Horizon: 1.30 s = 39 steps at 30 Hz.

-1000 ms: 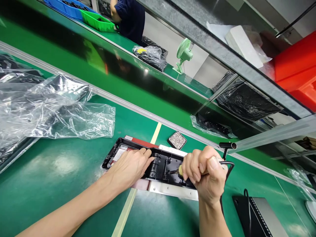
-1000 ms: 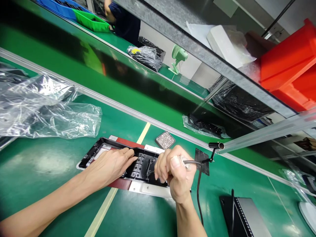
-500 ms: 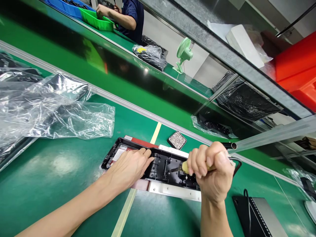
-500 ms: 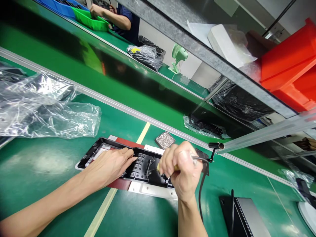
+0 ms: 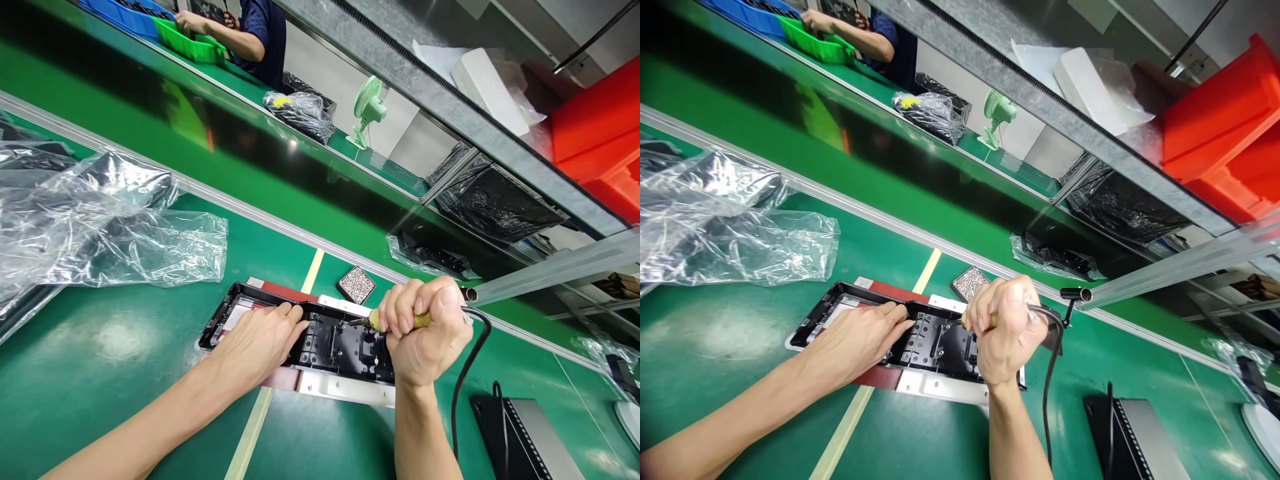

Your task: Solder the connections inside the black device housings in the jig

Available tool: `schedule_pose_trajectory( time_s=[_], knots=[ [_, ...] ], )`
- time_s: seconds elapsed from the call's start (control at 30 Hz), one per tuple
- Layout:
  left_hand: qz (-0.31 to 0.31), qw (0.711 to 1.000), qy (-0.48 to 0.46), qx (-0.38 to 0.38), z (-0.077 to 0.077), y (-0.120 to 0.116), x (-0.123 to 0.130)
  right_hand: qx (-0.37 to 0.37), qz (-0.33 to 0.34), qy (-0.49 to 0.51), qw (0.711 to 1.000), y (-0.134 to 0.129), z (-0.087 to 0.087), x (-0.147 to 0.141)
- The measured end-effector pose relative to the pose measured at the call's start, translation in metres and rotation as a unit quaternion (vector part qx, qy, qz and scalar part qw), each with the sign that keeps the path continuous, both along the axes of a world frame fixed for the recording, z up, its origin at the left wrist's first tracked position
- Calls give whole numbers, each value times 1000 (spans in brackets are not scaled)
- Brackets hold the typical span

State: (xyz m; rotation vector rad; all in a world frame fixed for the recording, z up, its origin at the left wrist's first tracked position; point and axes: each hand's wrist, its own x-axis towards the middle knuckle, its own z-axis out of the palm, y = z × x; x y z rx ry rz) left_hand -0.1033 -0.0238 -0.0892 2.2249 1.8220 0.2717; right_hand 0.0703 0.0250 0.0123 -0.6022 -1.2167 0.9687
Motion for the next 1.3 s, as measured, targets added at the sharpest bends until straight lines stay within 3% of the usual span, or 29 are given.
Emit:
schedule_pose_trajectory(
  time_s=[0.3,0.9,1.3],
  knots=[
    [-8,999,4,33,-8,-2,-1,-20,16,2,1000,3,-4,-2],
    [-6,1000,11,21,-3,-4,-1,-57,30,-19,998,11,-11,-7],
    [-18,996,35,75,-10,-6,-2,-47,63,-9,997,10,-13,-8]
  ],
)
